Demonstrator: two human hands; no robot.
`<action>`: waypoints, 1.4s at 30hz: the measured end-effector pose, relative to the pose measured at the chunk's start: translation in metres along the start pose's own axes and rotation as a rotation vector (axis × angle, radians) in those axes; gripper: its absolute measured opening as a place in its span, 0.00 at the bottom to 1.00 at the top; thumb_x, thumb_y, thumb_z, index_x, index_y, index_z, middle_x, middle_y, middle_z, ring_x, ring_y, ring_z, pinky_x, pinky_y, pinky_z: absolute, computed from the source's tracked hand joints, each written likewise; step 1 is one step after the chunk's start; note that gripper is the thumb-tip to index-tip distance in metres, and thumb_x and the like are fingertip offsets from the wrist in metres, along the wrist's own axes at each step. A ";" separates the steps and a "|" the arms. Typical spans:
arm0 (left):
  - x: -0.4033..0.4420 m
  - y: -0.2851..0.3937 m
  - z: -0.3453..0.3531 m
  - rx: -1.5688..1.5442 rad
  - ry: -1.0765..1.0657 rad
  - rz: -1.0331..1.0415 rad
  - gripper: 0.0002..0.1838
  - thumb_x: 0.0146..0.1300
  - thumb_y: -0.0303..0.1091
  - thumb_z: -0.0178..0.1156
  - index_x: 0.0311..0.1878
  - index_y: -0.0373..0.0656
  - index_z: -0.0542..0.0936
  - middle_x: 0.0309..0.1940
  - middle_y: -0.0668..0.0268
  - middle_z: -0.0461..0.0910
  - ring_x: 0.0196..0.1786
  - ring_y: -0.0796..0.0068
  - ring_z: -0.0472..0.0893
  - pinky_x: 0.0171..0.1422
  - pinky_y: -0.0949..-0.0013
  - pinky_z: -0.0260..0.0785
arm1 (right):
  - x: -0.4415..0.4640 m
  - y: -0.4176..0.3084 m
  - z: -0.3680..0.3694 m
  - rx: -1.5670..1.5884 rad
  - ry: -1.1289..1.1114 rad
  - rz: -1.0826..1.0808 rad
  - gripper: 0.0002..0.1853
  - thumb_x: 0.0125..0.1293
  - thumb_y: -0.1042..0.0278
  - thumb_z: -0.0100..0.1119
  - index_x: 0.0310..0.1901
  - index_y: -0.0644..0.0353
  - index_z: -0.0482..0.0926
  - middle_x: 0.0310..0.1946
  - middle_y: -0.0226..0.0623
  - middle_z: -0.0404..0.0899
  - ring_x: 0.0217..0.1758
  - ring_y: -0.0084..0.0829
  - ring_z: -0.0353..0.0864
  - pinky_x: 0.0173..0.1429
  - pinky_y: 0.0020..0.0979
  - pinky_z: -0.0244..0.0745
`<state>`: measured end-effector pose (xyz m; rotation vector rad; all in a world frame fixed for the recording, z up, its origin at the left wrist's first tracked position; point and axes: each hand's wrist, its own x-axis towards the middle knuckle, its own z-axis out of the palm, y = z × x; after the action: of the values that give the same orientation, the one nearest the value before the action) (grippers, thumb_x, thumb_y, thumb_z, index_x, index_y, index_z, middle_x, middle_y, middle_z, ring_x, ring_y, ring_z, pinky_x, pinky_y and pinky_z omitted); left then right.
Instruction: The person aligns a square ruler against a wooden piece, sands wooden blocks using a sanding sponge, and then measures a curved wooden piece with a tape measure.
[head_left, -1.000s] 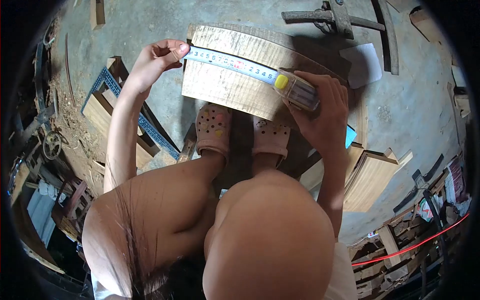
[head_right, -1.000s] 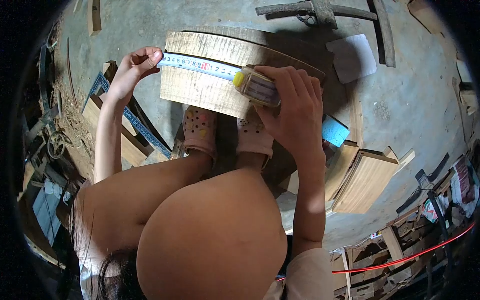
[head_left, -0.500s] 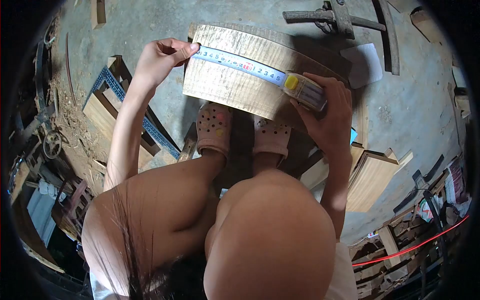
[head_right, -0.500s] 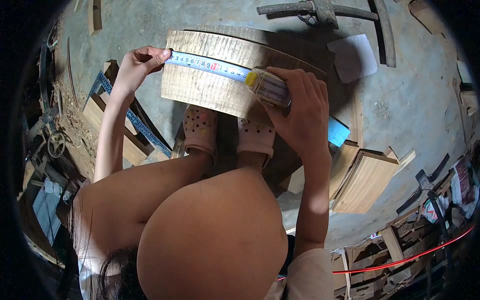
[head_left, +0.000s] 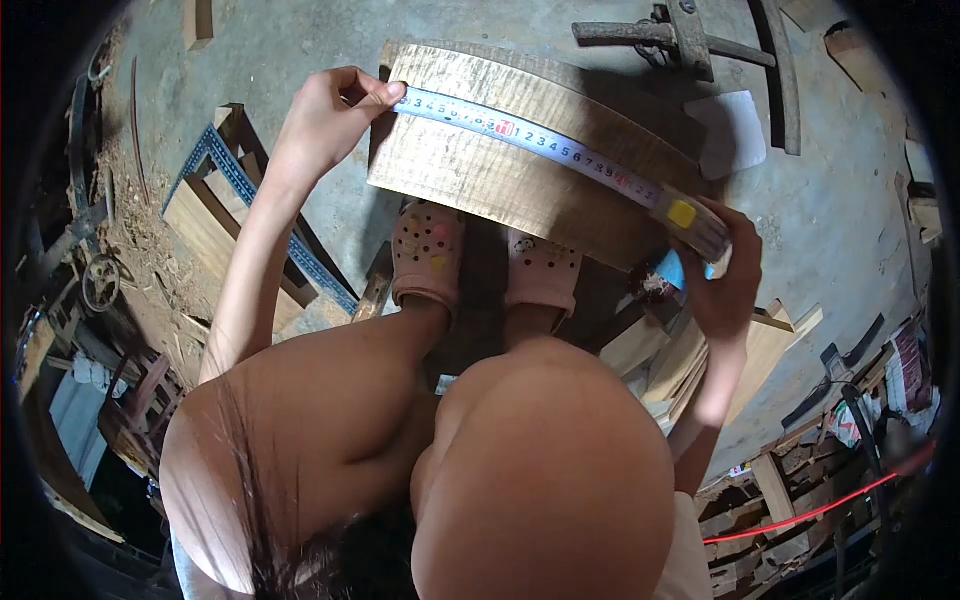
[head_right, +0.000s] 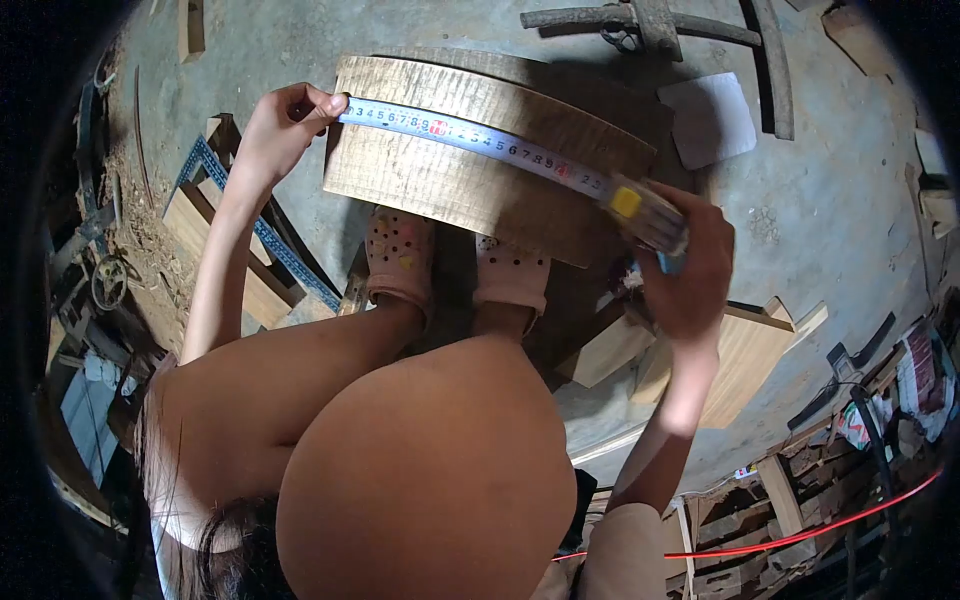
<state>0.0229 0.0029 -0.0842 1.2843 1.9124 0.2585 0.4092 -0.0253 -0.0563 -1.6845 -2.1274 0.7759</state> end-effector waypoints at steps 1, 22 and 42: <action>0.000 -0.001 0.001 -0.003 -0.003 0.005 0.21 0.59 0.48 0.66 0.35 0.35 0.82 0.27 0.63 0.82 0.33 0.77 0.80 0.43 0.70 0.71 | -0.006 0.008 -0.007 -0.011 0.007 0.038 0.23 0.51 0.73 0.69 0.51 0.55 0.77 0.46 0.38 0.78 0.52 0.41 0.75 0.59 0.38 0.66; -0.003 0.014 -0.002 -0.109 -0.058 -0.099 0.18 0.60 0.43 0.67 0.33 0.34 0.81 0.26 0.65 0.80 0.32 0.79 0.78 0.42 0.73 0.71 | -0.032 0.057 -0.027 -0.035 0.008 0.264 0.23 0.52 0.83 0.55 0.53 0.60 0.71 0.49 0.46 0.76 0.55 0.47 0.73 0.61 0.40 0.64; -0.003 0.011 -0.001 -0.148 -0.056 -0.084 0.19 0.60 0.45 0.67 0.35 0.33 0.81 0.26 0.65 0.80 0.30 0.79 0.77 0.40 0.74 0.70 | -0.043 0.081 0.017 0.145 0.075 0.249 0.23 0.55 0.80 0.62 0.54 0.61 0.70 0.48 0.46 0.77 0.54 0.45 0.76 0.59 0.39 0.67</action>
<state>0.0297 0.0060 -0.0760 1.1004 1.8584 0.3119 0.4746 -0.0574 -0.1142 -1.8896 -1.7867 0.8970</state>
